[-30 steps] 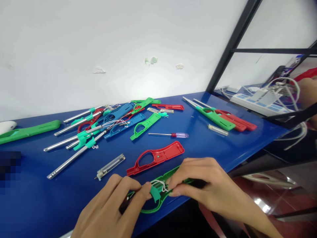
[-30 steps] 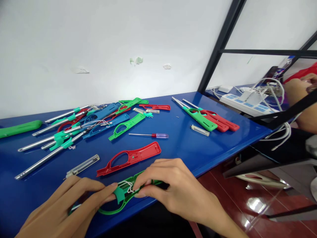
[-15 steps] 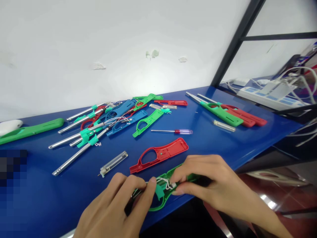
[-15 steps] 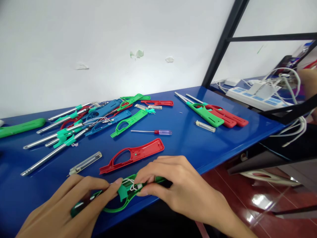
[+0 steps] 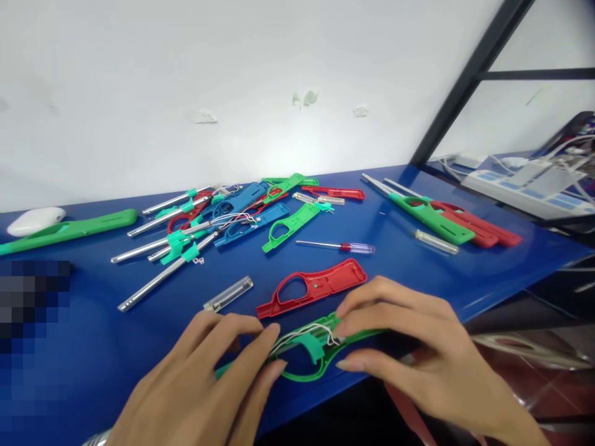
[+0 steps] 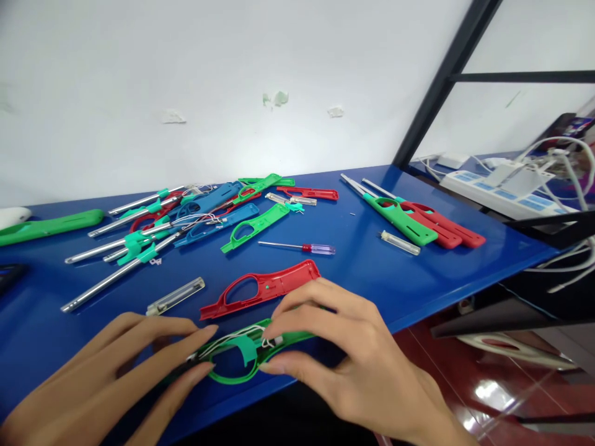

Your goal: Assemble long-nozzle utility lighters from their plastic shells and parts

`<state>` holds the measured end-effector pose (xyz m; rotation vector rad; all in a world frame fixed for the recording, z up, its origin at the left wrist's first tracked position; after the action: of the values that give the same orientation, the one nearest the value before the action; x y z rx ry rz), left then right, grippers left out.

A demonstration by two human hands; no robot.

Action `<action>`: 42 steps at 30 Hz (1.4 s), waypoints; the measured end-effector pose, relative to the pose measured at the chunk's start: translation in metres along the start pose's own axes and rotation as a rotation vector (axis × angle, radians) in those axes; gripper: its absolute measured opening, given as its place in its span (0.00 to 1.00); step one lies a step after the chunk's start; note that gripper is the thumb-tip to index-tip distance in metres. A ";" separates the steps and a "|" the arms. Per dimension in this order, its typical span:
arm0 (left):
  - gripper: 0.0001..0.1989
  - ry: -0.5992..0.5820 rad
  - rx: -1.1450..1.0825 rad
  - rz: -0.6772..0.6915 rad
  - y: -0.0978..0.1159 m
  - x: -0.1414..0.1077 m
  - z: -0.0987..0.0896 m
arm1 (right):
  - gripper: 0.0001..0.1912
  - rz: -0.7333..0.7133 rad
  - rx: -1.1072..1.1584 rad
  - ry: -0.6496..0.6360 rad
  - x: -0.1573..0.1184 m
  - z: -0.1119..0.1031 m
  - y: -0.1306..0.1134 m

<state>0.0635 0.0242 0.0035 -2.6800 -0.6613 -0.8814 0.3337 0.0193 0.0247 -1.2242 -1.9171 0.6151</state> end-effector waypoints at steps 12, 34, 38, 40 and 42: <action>0.13 -0.013 0.002 -0.057 0.008 0.007 0.007 | 0.13 -0.047 -0.185 -0.166 0.012 0.018 -0.009; 0.15 -0.043 0.026 -0.065 0.014 0.017 0.011 | 0.07 -0.067 -0.077 -0.102 0.011 0.020 -0.005; 0.18 -0.071 0.044 -0.051 0.015 0.017 0.008 | 0.07 -0.064 -0.080 -0.108 0.010 0.020 -0.005; 0.17 -0.087 0.029 -0.064 0.015 0.019 0.007 | 0.07 -0.072 -0.085 -0.106 0.010 0.020 -0.005; 0.15 -0.088 -0.013 -0.099 0.014 0.022 0.007 | 0.08 -0.082 -0.092 -0.108 0.009 0.020 -0.005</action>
<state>0.0891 0.0221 0.0103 -2.7309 -0.8176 -0.7972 0.3127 0.0253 0.0201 -1.1831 -2.0956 0.5659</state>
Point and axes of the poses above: each hand's wrist, its own x-axis towards the middle knuckle, its own z-axis out of the palm, y = z × x, the point moved 2 cm from there along x, towards the middle knuckle, and after that the axes turned 12 degrees about z, right-handed, at the moved point
